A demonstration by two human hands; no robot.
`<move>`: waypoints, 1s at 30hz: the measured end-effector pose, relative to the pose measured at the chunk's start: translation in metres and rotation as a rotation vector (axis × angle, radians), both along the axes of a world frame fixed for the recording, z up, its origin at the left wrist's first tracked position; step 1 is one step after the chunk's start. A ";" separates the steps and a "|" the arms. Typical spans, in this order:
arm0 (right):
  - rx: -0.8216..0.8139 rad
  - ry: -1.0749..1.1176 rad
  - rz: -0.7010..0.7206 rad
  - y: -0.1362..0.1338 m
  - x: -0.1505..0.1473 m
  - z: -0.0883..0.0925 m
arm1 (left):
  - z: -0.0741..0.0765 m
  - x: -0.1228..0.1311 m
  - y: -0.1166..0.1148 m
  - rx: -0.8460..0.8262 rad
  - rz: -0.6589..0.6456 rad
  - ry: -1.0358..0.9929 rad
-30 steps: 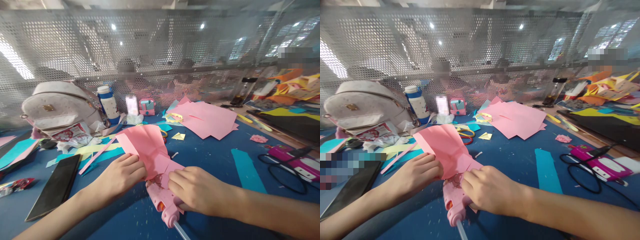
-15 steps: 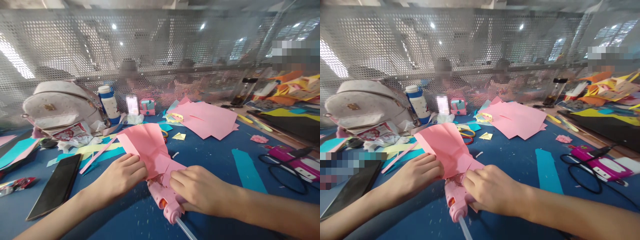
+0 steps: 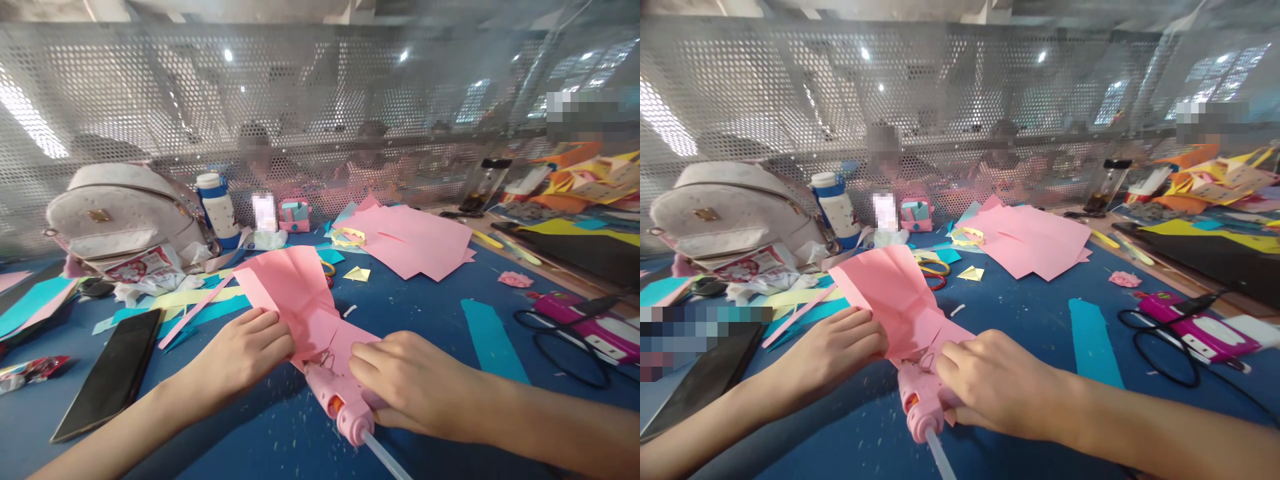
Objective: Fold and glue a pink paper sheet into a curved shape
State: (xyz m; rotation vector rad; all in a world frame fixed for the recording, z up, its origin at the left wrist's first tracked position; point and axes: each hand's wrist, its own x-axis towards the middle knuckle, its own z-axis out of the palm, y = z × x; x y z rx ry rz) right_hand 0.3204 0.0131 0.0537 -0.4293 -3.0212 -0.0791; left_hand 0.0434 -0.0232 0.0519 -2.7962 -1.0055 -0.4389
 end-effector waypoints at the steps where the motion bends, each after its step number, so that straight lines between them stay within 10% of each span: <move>1: -0.009 -0.006 -0.007 0.000 0.001 0.001 | 0.000 0.000 0.000 -0.003 0.001 0.002; 30: 0.108 0.067 -0.035 -0.005 0.013 -0.007 | 0.003 0.003 -0.003 0.097 -0.026 0.026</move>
